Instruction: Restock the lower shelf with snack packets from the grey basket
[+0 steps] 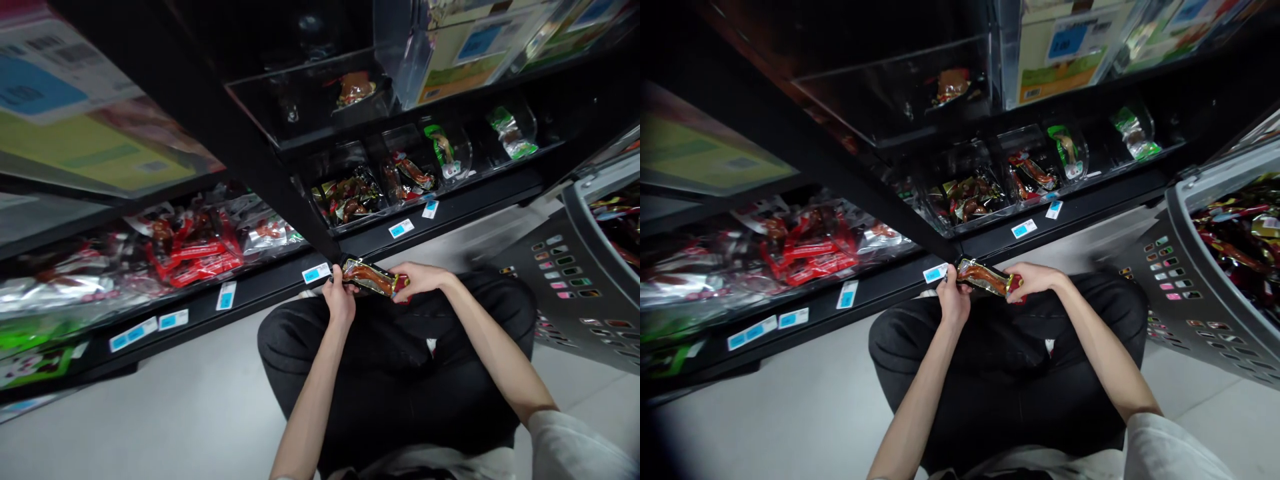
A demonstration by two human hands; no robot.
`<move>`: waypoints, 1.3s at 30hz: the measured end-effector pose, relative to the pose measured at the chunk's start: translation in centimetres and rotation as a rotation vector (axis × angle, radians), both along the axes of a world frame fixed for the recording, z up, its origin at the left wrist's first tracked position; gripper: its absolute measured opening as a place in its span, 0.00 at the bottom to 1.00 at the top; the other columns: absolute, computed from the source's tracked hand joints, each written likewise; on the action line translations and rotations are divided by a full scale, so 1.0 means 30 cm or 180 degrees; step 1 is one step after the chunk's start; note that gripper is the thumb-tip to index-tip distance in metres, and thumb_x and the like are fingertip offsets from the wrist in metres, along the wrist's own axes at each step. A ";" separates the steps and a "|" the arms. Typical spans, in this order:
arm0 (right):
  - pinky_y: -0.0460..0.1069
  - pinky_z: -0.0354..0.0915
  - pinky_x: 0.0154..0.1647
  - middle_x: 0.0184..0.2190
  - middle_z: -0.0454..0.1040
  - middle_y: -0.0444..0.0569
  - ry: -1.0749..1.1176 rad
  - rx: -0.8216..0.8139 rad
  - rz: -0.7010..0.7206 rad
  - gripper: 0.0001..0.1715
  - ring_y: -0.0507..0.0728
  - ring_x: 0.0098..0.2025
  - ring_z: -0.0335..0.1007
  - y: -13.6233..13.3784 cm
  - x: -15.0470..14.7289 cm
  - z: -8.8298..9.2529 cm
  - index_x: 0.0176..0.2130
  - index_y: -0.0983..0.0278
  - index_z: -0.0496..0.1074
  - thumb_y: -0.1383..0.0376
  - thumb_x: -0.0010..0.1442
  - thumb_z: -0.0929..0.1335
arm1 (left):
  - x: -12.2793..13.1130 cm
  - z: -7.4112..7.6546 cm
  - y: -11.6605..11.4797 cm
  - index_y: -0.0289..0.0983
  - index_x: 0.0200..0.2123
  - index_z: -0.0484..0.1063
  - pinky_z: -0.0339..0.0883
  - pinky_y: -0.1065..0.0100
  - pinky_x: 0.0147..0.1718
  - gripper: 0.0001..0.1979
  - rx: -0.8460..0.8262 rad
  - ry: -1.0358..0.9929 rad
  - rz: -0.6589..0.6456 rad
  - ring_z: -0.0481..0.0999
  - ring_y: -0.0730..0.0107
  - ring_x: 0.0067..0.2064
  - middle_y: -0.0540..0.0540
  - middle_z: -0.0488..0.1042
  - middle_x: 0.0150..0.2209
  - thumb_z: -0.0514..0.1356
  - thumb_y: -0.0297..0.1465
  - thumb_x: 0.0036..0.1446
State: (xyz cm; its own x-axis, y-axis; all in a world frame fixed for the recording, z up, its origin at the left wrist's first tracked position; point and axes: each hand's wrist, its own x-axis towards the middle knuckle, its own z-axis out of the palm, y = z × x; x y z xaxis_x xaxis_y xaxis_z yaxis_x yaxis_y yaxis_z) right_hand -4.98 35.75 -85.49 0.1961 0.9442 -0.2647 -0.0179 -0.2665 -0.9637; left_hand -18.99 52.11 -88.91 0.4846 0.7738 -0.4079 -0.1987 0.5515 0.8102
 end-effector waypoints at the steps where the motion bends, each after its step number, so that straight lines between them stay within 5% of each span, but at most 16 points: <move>1: 0.44 0.67 0.26 0.26 0.78 0.42 0.0021 0.0014 -0.0217 0.21 0.53 0.27 0.72 -0.014 0.016 0.009 0.34 0.66 0.79 0.62 0.39 0.81 | -0.001 0.001 0.005 0.35 0.29 0.70 0.61 0.75 0.18 0.24 -0.0030 -0.0068 -0.0056 0.64 0.83 0.15 0.54 0.74 0.24 0.73 0.48 0.43; 6: 0.50 0.73 0.36 0.34 0.80 0.47 0.0452 0.0644 -0.1751 0.26 0.54 0.32 0.74 -0.032 0.053 0.041 0.41 0.64 0.79 0.60 0.42 0.81 | -0.012 0.003 0.003 0.36 0.32 0.75 0.68 0.73 0.24 0.19 -0.0003 -0.0318 -0.0670 0.71 0.80 0.22 0.52 0.76 0.29 0.74 0.43 0.44; 10: 0.50 0.73 0.34 0.37 0.80 0.47 0.0740 0.1005 -0.2438 0.24 0.54 0.33 0.74 -0.006 0.046 0.029 0.42 0.62 0.78 0.52 0.49 0.78 | -0.026 0.000 -0.030 0.37 0.36 0.76 0.69 0.76 0.26 0.17 0.0700 -0.0282 -0.1535 0.76 0.74 0.30 0.50 0.77 0.30 0.73 0.40 0.48; 13: 0.47 0.71 0.34 0.38 0.80 0.47 0.0579 0.1045 -0.2461 0.23 0.54 0.35 0.75 0.013 0.030 0.017 0.43 0.61 0.78 0.51 0.51 0.77 | -0.034 -0.007 -0.064 0.37 0.41 0.72 0.74 0.72 0.31 0.22 0.0885 -0.0231 -0.2304 0.80 0.69 0.34 0.48 0.81 0.34 0.75 0.35 0.45; 17: 0.48 0.71 0.42 0.39 0.80 0.48 0.0441 0.1005 -0.1861 0.25 0.55 0.38 0.77 0.034 0.002 0.004 0.46 0.62 0.77 0.56 0.50 0.79 | -0.038 -0.021 -0.094 0.36 0.47 0.70 0.79 0.65 0.33 0.27 0.0780 -0.0086 -0.2997 0.83 0.60 0.39 0.44 0.82 0.38 0.74 0.35 0.46; 22: 0.52 0.71 0.48 0.41 0.80 0.49 0.0434 0.0770 -0.1204 0.26 0.58 0.44 0.77 0.030 -0.015 -0.016 0.46 0.65 0.77 0.57 0.51 0.78 | -0.028 -0.025 -0.091 0.35 0.52 0.69 0.79 0.65 0.29 0.31 0.0856 -0.0057 -0.2723 0.83 0.58 0.40 0.42 0.82 0.41 0.73 0.35 0.46; 27: 0.53 0.69 0.52 0.46 0.79 0.49 0.0301 0.0631 -0.0369 0.31 0.58 0.48 0.75 0.018 -0.028 -0.024 0.51 0.64 0.75 0.60 0.48 0.80 | -0.021 -0.029 -0.085 0.33 0.43 0.73 0.76 0.67 0.24 0.25 0.1182 0.0024 -0.2157 0.82 0.59 0.35 0.42 0.81 0.37 0.73 0.39 0.45; 31: 0.52 0.68 0.51 0.42 0.79 0.47 0.0351 0.0700 -0.0659 0.28 0.57 0.45 0.75 0.023 -0.042 -0.027 0.48 0.64 0.76 0.61 0.48 0.80 | -0.012 -0.065 -0.090 0.34 0.43 0.73 0.75 0.67 0.24 0.23 0.1312 0.0013 -0.2231 0.82 0.59 0.35 0.42 0.81 0.37 0.71 0.41 0.48; 39: 0.56 0.64 0.57 0.46 0.79 0.50 0.0353 0.0794 -0.2351 0.27 0.61 0.51 0.73 -0.086 -0.094 0.027 0.50 0.60 0.77 0.54 0.52 0.78 | -0.003 -0.075 -0.080 0.38 0.44 0.73 0.72 0.68 0.35 0.15 0.1914 -0.0050 -0.2153 0.77 0.70 0.33 0.45 0.78 0.40 0.65 0.36 0.54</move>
